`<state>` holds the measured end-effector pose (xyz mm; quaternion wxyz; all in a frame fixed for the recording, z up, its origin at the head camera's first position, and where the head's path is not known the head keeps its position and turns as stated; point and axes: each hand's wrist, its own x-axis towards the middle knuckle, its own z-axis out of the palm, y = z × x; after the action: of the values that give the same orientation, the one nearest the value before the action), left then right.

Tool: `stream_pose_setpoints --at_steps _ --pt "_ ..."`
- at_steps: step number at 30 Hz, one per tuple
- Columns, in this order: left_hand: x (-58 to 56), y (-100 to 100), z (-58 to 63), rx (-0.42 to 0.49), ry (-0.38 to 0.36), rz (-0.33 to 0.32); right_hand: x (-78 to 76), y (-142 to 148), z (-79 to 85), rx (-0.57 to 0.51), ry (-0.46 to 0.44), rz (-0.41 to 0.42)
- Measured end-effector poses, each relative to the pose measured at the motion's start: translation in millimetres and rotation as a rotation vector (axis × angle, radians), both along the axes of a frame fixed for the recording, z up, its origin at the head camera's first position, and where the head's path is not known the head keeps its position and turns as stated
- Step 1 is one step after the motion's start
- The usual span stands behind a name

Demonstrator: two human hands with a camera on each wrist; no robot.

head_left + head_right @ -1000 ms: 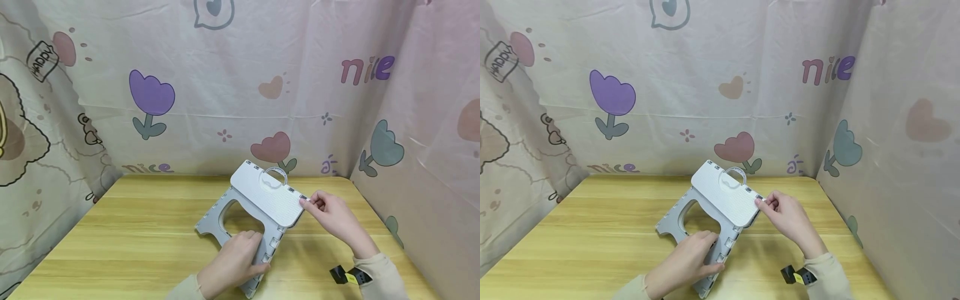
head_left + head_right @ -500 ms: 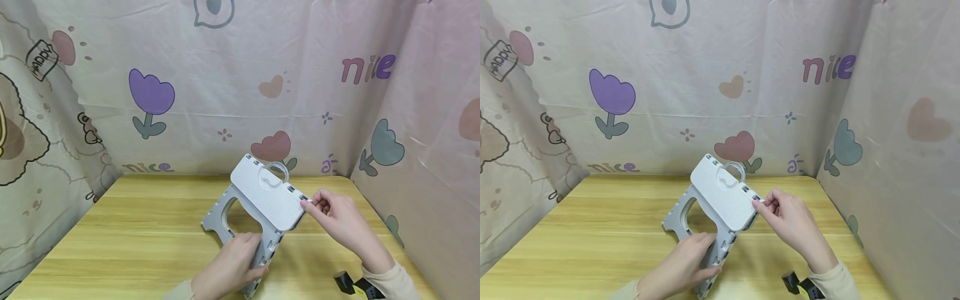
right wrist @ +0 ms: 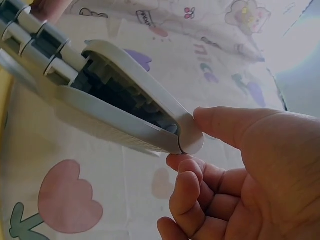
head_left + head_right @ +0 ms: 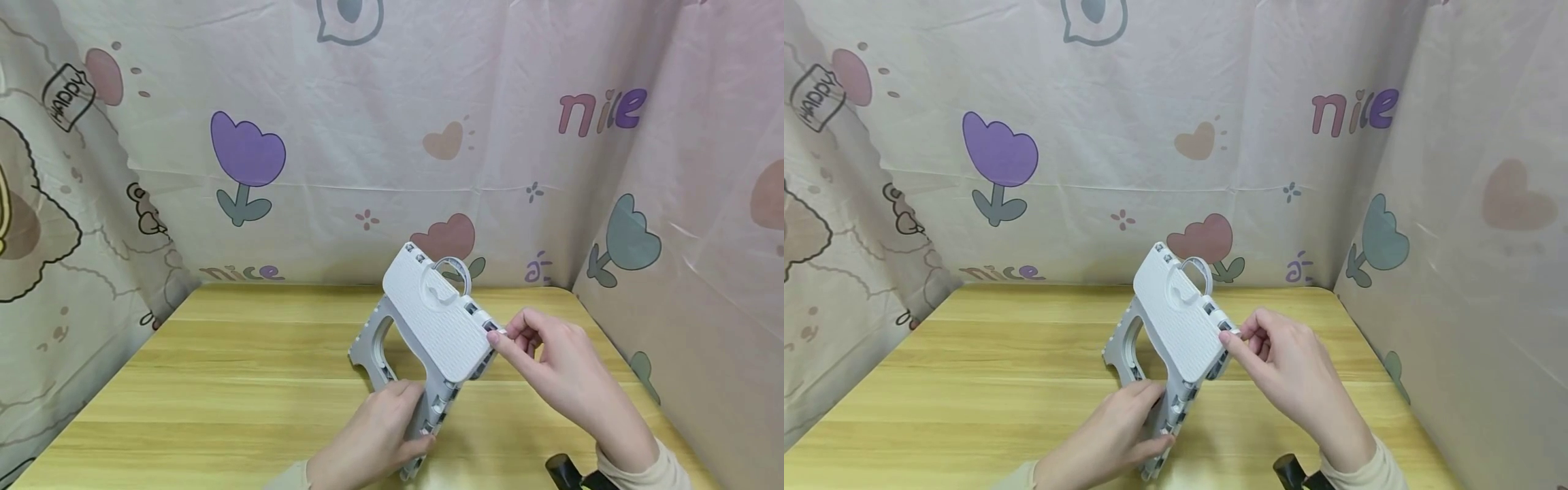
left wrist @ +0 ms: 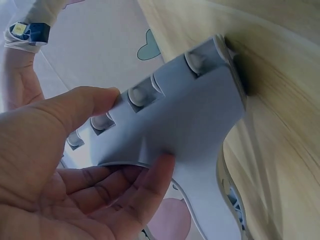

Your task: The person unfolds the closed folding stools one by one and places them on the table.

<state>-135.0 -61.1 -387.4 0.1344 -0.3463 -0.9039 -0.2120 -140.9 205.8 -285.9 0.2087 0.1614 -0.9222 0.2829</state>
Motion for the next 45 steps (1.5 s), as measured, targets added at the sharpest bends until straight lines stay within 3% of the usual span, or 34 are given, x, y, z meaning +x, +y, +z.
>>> stream_pose_setpoints --at_steps 10,16,19,34,40,45 --pt "-4.7 -1 -2.1 0.047 -0.008 -0.003 9.7 -12 2.1 -0.045 0.117 0.056" --pt "-10.4 -3 -2.4 0.043 0.015 0.005 9.5 -20 0.0 -0.063 0.223 0.157" --pt "-15.3 -4 -2.9 0.062 -0.01 0.008 8.2 -24 -1.0 -0.075 0.24 0.213" --pt "-35.0 -15 -5.1 0.178 -0.159 -0.011 3.0 -42 -12.8 -0.079 0.189 0.356" --pt "-40.3 -19 -6.2 0.208 -0.194 -0.031 -4.9 -47 -20.7 -0.08 0.122 0.371" --pt "-42.9 -22 -7.1 0.229 -0.222 -0.045 -18.1 -51 -32.7 -0.091 0.004 0.368"
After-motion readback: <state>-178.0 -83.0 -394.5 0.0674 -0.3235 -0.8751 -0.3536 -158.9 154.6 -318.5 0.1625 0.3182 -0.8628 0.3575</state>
